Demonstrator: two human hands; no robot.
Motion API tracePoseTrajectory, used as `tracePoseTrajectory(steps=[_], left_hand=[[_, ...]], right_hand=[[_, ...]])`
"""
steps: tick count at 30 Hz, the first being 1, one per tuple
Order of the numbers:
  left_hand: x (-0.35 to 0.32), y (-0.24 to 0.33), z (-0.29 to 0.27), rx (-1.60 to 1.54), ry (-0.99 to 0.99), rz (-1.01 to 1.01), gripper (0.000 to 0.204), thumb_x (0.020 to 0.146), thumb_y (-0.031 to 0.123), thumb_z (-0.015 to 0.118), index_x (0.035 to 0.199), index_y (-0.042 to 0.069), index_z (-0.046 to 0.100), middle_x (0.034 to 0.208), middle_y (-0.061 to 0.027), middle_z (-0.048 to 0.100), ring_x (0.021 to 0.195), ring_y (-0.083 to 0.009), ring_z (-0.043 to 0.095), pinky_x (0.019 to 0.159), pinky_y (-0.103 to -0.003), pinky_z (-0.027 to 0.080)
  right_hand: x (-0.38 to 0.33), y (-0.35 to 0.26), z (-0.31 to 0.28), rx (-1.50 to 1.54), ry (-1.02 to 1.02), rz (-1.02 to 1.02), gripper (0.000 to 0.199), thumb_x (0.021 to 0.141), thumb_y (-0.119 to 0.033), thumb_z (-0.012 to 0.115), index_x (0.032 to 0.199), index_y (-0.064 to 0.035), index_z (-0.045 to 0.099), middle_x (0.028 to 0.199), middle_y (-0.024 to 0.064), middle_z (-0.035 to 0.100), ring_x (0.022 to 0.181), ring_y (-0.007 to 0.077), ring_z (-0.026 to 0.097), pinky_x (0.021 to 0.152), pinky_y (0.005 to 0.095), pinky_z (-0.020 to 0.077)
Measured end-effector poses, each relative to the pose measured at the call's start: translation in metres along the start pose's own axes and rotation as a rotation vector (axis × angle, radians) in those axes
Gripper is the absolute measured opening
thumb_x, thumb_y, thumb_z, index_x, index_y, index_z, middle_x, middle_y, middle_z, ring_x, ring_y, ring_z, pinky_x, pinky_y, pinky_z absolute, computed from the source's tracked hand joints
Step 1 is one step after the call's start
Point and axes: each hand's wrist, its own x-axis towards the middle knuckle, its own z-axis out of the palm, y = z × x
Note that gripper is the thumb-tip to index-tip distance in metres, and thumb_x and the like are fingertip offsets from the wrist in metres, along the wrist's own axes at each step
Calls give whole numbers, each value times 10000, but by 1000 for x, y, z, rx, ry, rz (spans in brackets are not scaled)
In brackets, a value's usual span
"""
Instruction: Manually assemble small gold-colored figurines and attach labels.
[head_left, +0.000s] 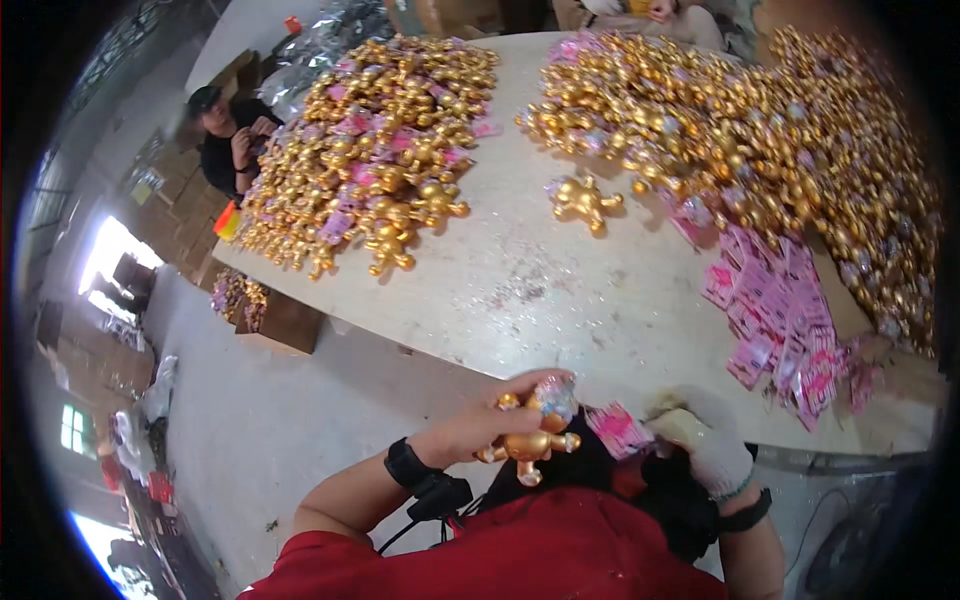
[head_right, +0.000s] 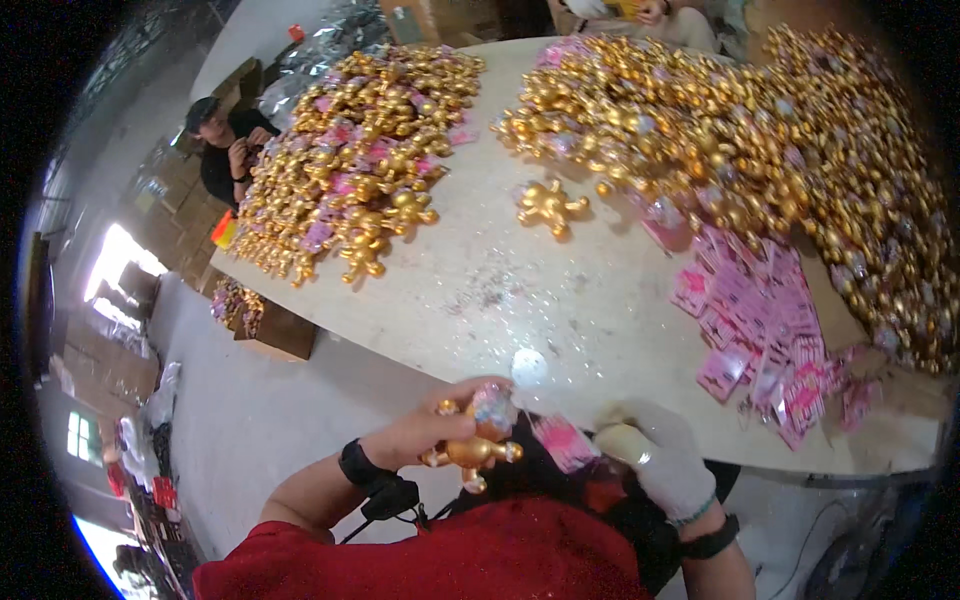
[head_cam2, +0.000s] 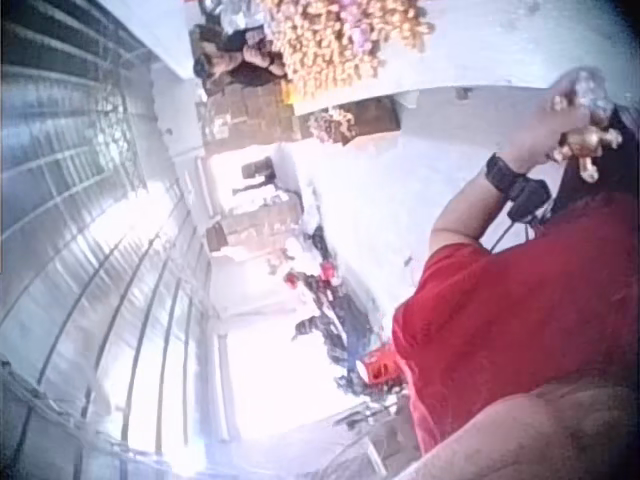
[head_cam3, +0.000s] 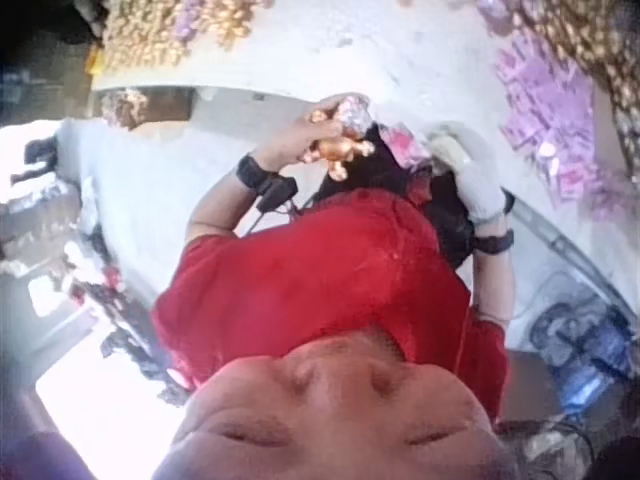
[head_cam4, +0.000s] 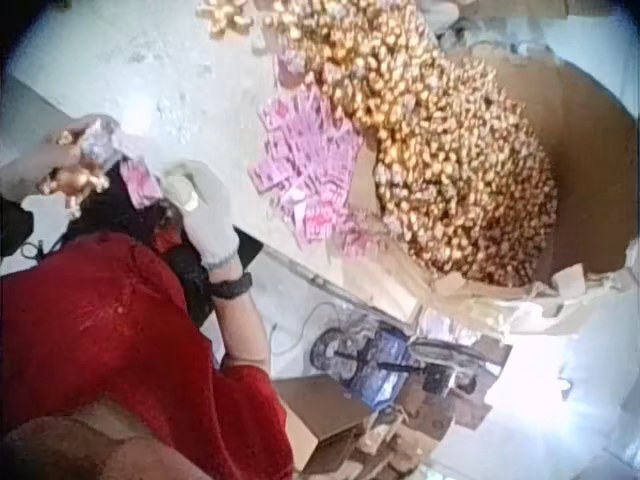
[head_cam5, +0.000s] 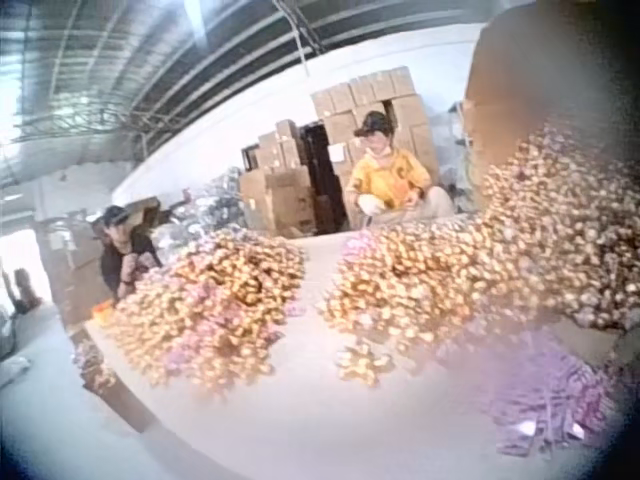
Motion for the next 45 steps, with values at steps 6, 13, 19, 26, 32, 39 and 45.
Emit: tracePoseTrajectory(steps=[6, 13, 19, 26, 32, 39, 45], left_hand=[[2, 125, -74, 483, 330, 499, 524, 928, 392, 433, 1301, 28, 379, 1174, -123, 542, 978, -206, 586, 816, -344, 503], [24, 170, -147, 565, 1004, 580, 477, 893, 317, 537, 1304, 114, 403, 1175, -53, 524, 1001, -198, 537, 738, -334, 453], [83, 111, -144, 902, 638, 442, 413, 812, 163, 649, 1191, 60, 522, 1098, -44, 569, 903, -129, 563, 737, -267, 464], [181, 121, -100, 1585, 494, 694, 548, 771, 122, 666, 1267, 67, 439, 1239, -158, 458, 1092, -320, 503, 886, -388, 456], [211, 101, -80, 1637, 301, 654, 585, 720, 107, 700, 1252, 108, 457, 1282, -217, 403, 1172, -400, 417, 961, -428, 403], [215, 74, 24, 1648, 187, 900, 352, 711, 35, 660, 1054, 47, 582, 1103, -180, 537, 1023, -346, 523, 849, -409, 456], [252, 48, 79, 1353, 241, 514, 322, 782, 76, 598, 1099, 24, 567, 1020, -202, 551, 876, -346, 577, 756, -404, 481]], right_hand=[[3, 18, -13, 250, 194, -77, 137, 824, -87, 562, 895, 21, 608, 680, 72, 606, 579, 125, 568, 522, 236, 453], [1, 26, -17, 250, 205, -85, 129, 824, -84, 555, 873, 20, 613, 689, 77, 622, 590, 132, 586, 536, 240, 469], [0, 28, -22, 176, 172, -86, 137, 820, -82, 552, 888, 19, 617, 700, 81, 629, 606, 133, 595, 559, 247, 485], [-5, 23, -19, 209, 182, -47, 159, 800, -71, 577, 922, 22, 620, 739, 65, 633, 642, 124, 600, 578, 243, 486], [-4, 35, -23, -125, 58, -184, 148, 814, -110, 592, 915, -19, 651, 719, 38, 623, 619, 100, 577, 577, 238, 465], [-7, 32, -27, 41, 52, -180, 139, 824, -35, 599, 941, 25, 643, 756, 55, 640, 666, 104, 596, 613, 232, 485], [-9, 35, -28, 104, 16, -208, 192, 835, -61, 598, 1009, 14, 629, 820, 67, 646, 708, 104, 605, 651, 236, 491]])
